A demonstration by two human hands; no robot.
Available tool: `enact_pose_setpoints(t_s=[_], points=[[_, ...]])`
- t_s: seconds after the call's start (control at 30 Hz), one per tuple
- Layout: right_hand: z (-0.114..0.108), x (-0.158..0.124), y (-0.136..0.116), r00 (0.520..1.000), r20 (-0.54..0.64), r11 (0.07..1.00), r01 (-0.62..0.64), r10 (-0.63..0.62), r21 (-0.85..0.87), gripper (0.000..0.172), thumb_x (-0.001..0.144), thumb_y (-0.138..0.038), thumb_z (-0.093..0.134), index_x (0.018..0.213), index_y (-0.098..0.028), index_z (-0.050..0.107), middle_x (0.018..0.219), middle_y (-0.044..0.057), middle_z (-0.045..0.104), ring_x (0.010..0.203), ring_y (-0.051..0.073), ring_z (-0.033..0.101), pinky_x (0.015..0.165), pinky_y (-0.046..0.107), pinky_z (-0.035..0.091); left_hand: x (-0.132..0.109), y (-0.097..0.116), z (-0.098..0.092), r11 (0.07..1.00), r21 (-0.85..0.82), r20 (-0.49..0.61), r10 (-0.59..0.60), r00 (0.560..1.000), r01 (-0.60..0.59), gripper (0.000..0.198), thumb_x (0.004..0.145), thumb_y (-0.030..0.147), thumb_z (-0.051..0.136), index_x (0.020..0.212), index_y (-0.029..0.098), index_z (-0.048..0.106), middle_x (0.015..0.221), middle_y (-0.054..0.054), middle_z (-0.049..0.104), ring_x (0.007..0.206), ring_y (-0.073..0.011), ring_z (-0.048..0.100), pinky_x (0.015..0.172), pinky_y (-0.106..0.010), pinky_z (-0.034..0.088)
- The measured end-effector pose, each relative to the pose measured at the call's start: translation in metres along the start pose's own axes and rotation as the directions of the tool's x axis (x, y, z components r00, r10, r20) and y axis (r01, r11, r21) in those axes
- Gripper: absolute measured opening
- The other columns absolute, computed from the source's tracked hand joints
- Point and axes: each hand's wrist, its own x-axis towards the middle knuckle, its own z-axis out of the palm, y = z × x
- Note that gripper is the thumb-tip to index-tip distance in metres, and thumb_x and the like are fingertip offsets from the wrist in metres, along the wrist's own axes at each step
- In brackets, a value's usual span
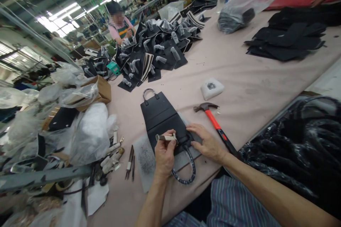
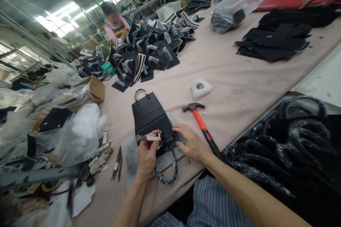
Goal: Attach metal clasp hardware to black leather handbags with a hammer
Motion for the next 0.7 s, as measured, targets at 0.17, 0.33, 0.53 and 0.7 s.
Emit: enact_pose_setpoints(t_s=[0.17, 0.33, 0.53, 0.7], points=[[0.001, -0.001, 0.0, 1.0, -0.02, 1.0, 0.003, -0.003, 0.002, 0.049, 0.081, -0.013, 0.061, 0.129, -0.023, 0.059, 0.133, 0.014, 0.062, 0.13, 0.03, 0.053, 0.111, 0.055, 0.044, -0.002, -0.006, -0.002, 0.999, -0.01, 0.014, -0.048, 0.999, 0.048, 0.029, 0.09, 0.037, 0.068, 0.11, 0.016, 0.066, 0.118, -0.012, 0.072, 0.106, -0.0221, 0.072, 0.092, -0.034, 0.058], [0.001, -0.001, 0.0, 1.0, -0.02, 1.0, -0.004, 0.003, -0.019, 0.044, 0.081, -0.013, 0.061, 0.124, -0.024, 0.062, 0.132, 0.014, 0.062, 0.129, 0.031, 0.054, 0.109, 0.057, 0.044, -0.001, -0.013, -0.004, 0.999, 0.032, 0.072, -0.046, 0.996, 0.044, 0.026, 0.093, 0.036, 0.064, 0.111, 0.017, 0.063, 0.122, -0.013, 0.07, 0.11, -0.022, 0.07, 0.099, -0.036, 0.056], [0.001, -0.001, -0.003, 0.999, -0.025, 0.997, -0.041, 0.039, -0.06, 0.043, 0.081, -0.012, 0.061, 0.122, -0.024, 0.062, 0.135, 0.014, 0.06, 0.129, 0.031, 0.055, 0.108, 0.056, 0.046, 0.0, -0.014, -0.007, 0.995, 0.1, 0.119, -0.003, 0.993, -0.009, 0.019, 0.092, 0.029, 0.064, 0.108, 0.019, 0.064, 0.121, -0.013, 0.07, 0.11, -0.0238, 0.07, 0.097, -0.038, 0.058], [0.001, -0.001, -0.003, 0.998, -0.012, 0.995, -0.059, 0.059, -0.075, 0.045, 0.081, -0.011, 0.061, 0.123, -0.024, 0.06, 0.137, 0.014, 0.059, 0.131, 0.031, 0.053, 0.109, 0.055, 0.046, 0.001, -0.014, -0.009, 0.986, 0.159, 0.107, 0.039, 0.994, -0.056, 0.015, 0.092, 0.027, 0.064, 0.105, 0.019, 0.066, 0.122, -0.012, 0.07, 0.113, -0.0247, 0.069, 0.101, -0.041, 0.056]])
